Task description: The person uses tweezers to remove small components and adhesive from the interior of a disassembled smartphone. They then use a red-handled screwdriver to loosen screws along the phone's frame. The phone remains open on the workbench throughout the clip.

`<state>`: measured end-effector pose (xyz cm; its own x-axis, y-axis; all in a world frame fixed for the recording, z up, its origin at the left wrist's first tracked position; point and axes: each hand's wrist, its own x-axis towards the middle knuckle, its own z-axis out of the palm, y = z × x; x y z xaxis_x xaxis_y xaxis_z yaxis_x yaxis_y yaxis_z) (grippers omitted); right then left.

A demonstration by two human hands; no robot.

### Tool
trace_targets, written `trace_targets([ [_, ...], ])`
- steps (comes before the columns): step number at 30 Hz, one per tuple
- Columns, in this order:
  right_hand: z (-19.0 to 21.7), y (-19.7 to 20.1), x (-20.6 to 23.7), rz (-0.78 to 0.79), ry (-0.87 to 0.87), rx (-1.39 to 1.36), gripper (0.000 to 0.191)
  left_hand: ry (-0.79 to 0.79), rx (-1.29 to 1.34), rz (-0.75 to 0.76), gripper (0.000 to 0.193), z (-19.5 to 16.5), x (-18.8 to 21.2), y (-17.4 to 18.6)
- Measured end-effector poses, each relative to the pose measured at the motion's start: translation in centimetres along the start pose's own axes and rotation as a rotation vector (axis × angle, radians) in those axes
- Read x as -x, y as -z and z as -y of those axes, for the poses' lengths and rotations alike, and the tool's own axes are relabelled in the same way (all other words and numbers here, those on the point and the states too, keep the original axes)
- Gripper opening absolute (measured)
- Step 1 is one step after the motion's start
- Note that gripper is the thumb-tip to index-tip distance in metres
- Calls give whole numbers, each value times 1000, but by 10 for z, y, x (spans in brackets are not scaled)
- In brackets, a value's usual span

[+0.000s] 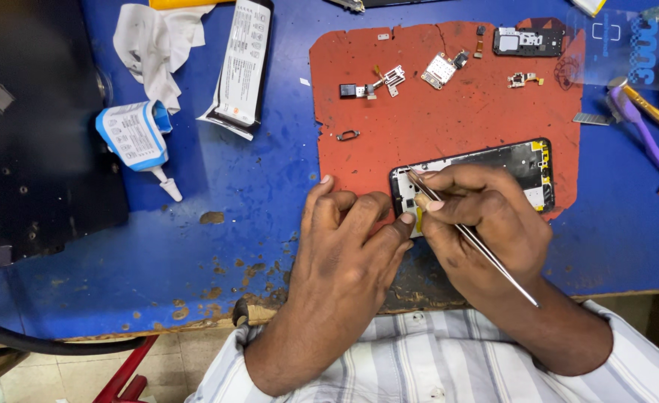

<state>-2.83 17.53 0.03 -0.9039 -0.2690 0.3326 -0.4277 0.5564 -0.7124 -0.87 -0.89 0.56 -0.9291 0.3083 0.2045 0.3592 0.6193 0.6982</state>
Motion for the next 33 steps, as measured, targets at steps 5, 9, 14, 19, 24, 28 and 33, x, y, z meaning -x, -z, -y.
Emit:
trace_targets([
  [5,0,-2,2,-43,-41,41,25,5,7,-2,24,0,0,0],
  [9,1,1,2,-46,-50,66,25,3,9,-3,26,-1,0,1],
  [14,0,1,1,-45,-33,-9,27,1,11,-4,26,0,0,2],
  [19,-2,0,0,-26,-19,-2,24,7,12,-1,26,-1,-1,1],
  [24,-2,0,0,-49,-49,35,26,15,6,-11,26,-2,-1,0],
  [28,0,3,1,-43,-69,34,25,13,5,-1,26,-2,0,0],
  [33,3,6,0,-54,-120,35,27,9,-9,10,27,-2,0,3],
])
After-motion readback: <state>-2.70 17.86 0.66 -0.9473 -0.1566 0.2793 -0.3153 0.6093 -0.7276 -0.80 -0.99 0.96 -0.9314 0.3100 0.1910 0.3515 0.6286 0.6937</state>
